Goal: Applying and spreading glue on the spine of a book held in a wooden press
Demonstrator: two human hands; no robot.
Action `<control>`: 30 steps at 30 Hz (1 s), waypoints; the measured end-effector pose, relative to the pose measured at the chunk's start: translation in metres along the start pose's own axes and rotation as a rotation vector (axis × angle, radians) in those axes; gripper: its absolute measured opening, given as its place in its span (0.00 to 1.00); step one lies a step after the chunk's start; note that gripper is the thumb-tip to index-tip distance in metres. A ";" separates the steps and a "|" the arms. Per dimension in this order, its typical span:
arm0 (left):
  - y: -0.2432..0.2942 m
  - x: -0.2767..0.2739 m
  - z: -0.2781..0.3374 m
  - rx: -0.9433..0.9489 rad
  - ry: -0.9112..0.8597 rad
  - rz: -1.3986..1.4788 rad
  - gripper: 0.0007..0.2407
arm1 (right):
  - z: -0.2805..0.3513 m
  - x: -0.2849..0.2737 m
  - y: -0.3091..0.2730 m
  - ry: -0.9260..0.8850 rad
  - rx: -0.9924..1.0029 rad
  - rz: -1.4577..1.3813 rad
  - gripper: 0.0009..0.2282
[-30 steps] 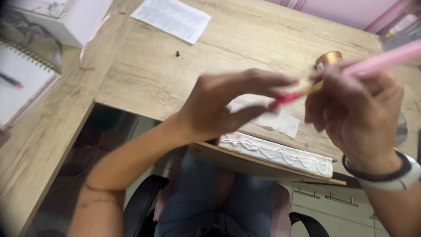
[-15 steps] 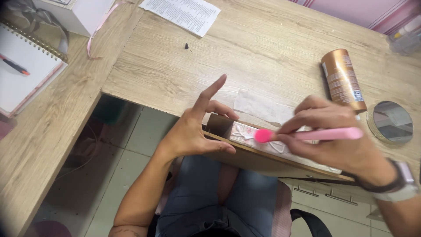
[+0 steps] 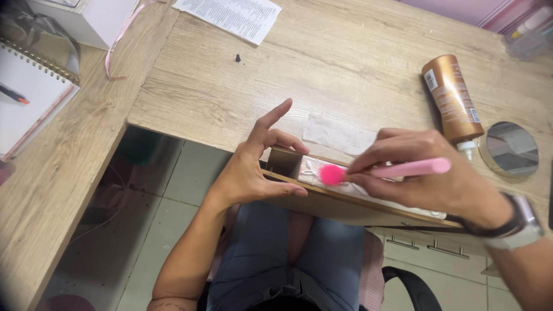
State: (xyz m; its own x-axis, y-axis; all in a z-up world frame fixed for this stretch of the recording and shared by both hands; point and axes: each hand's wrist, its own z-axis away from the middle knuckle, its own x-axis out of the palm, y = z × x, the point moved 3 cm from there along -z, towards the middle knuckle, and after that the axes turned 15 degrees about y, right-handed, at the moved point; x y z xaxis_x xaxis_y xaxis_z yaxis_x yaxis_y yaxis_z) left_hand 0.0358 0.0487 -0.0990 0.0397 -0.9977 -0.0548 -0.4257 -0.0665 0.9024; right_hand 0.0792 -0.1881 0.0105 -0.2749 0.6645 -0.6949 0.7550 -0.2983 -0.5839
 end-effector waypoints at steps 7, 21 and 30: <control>0.002 -0.001 0.002 0.004 0.010 -0.010 0.49 | -0.014 0.012 -0.015 -0.032 0.187 0.072 0.07; -0.001 -0.001 0.005 -0.035 0.046 -0.040 0.49 | -0.026 0.013 -0.011 -0.015 0.372 0.035 0.06; -0.004 0.000 0.003 -0.027 0.049 -0.018 0.48 | -0.029 0.014 -0.005 -0.023 0.342 -0.022 0.07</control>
State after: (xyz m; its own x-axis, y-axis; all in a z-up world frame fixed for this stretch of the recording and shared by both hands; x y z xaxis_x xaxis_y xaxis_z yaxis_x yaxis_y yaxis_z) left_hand 0.0347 0.0489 -0.1043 0.0916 -0.9945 -0.0506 -0.3999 -0.0832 0.9128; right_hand 0.0888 -0.1574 0.0162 -0.3051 0.6590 -0.6874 0.5066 -0.4989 -0.7032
